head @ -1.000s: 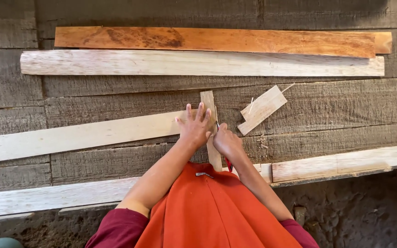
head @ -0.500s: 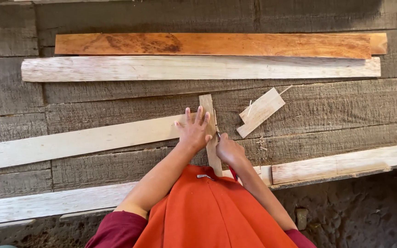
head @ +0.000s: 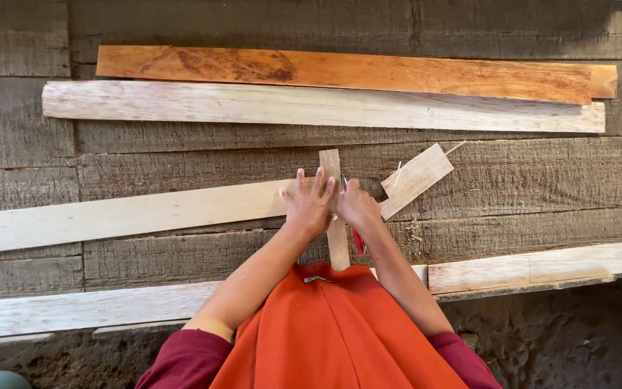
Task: The person uses a red utility knife to cut and trim thin wooden planks on a wooden workbench. They repeatedly position planks, score and slice them, then set the cut pieces aside among other wood scraps.
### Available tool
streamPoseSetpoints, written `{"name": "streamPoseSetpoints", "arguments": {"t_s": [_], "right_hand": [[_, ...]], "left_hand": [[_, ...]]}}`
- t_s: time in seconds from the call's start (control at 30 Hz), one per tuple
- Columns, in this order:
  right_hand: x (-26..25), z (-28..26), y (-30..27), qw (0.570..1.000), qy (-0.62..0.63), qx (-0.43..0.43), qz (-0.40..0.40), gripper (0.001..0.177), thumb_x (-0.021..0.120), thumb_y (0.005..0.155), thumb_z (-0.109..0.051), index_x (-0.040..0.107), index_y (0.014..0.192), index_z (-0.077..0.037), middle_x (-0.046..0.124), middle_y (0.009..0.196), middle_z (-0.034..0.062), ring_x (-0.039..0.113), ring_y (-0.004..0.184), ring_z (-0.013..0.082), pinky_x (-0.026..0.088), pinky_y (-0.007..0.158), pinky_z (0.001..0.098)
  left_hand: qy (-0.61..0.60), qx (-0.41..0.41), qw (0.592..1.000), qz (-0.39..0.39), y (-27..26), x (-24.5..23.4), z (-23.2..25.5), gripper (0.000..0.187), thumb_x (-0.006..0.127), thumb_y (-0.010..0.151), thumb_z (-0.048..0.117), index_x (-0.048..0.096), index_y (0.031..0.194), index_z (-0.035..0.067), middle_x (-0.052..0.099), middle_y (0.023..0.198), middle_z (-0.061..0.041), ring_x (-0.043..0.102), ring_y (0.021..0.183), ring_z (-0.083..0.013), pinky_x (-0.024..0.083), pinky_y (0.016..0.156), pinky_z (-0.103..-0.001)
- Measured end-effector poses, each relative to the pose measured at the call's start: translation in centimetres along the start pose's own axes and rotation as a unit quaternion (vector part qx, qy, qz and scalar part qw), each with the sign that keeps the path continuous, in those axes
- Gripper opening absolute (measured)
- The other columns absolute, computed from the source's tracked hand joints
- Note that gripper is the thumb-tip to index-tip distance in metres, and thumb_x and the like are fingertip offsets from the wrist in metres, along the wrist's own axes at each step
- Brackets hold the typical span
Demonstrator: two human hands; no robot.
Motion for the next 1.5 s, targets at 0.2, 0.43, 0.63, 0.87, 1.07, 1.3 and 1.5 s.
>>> {"name": "streamPoseSetpoints", "arguments": {"t_s": [0.2, 0.43, 0.63, 0.87, 1.07, 1.3, 1.5], "right_hand": [[2.4, 3.0, 0.2, 0.998, -0.041, 0.032, -0.035, 0.04, 0.03, 0.097, -0.036, 0.04, 0.124, -0.007, 0.066, 0.122, 0.0297, 0.061, 0.122, 0.0508, 0.044, 0.104, 0.0611], [3.6, 5.4, -2.6, 0.999, -0.011, 0.025, -0.043, 0.039, 0.034, 0.098, -0.034, 0.045, 0.12, -0.004, 0.067, 0.117, 0.0326, 0.062, 0.119, 0.0533, 0.045, 0.102, 0.062], [1.4, 8.4, -1.1, 0.995, -0.021, 0.045, 0.088, 0.037, 0.035, 0.105, -0.042, 0.045, 0.125, -0.012, 0.066, 0.126, 0.0268, 0.061, 0.121, 0.0494, 0.045, 0.103, 0.0614], [7.0, 5.6, -1.7, 0.944, -0.128, -0.077, 0.294, 0.049, 0.069, 0.086, -0.049, 0.057, 0.113, -0.01, 0.058, 0.113, 0.0163, 0.058, 0.111, 0.0348, 0.057, 0.087, 0.0459], [8.2, 7.0, 1.6, 0.965, -0.067, -0.024, 0.251, 0.039, 0.053, 0.087, -0.041, 0.047, 0.112, -0.011, 0.063, 0.111, 0.0176, 0.061, 0.112, 0.0388, 0.051, 0.093, 0.0537], [2.9, 11.4, 2.6, 0.925, -0.055, 0.018, 0.376, 0.058, 0.072, 0.082, -0.043, 0.053, 0.124, -0.008, 0.06, 0.123, 0.0198, 0.057, 0.118, 0.0405, 0.054, 0.09, 0.0505], [4.3, 6.7, 2.3, 0.837, 0.515, -0.134, 0.126, 0.052, 0.057, 0.102, -0.017, 0.04, 0.148, 0.0, 0.052, 0.139, 0.0281, 0.062, 0.114, 0.0384, 0.063, 0.079, 0.0436]], "left_hand": [[0.001, -0.001, 1.0, 0.006, 0.5, 0.5, -0.1, 0.085, 0.067, 0.092, 0.048, 0.028, 0.163, 0.023, 0.006, 0.174, -0.006, 0.004, 0.154, -0.0518, 0.029, 0.103, -0.085], [0.007, -0.006, 1.0, -0.018, -0.6, -0.6, 0.4, 0.085, 0.064, 0.094, 0.051, 0.024, 0.164, 0.024, 0.002, 0.174, -0.004, 0.0, 0.155, -0.0497, 0.027, 0.105, -0.084], [0.021, 0.006, 1.0, 0.001, -0.7, -0.8, -0.1, 0.086, 0.064, 0.092, 0.056, 0.026, 0.164, 0.025, 0.006, 0.174, -0.004, 0.005, 0.155, -0.0479, 0.031, 0.105, -0.082], [-0.016, 0.046, 0.997, 0.058, 1.4, 3.4, -4.8, 0.095, 0.079, 0.082, 0.027, 0.028, 0.162, 0.014, 0.024, 0.166, -0.012, 0.025, 0.152, -0.0385, 0.047, 0.106, -0.066], [0.042, 0.065, 0.984, 0.16, 0.5, 2.7, -5.0, 0.081, 0.077, 0.073, 0.022, 0.048, 0.149, 0.024, 0.044, 0.147, -0.006, 0.038, 0.142, -0.0366, 0.029, 0.115, -0.071], [-0.009, 0.095, 0.963, 0.254, -0.6, 1.8, -4.7, 0.089, 0.067, 0.064, 0.012, 0.046, 0.15, 0.019, 0.046, 0.141, -0.012, 0.042, 0.136, -0.0389, 0.019, 0.116, -0.077], [-0.039, 0.112, 0.961, 0.251, -3.7, -2.2, -2.1, 0.095, 0.065, 0.066, 0.014, 0.04, 0.157, 0.02, 0.05, 0.142, -0.015, 0.042, 0.139, -0.0389, 0.012, 0.118, -0.076]]}}
Point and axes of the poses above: each hand's wrist, its own y-axis towards the middle knuckle, its own x-axis out of the palm, z = x × y, the point moved 3 cm from there along y, towards the middle knuckle
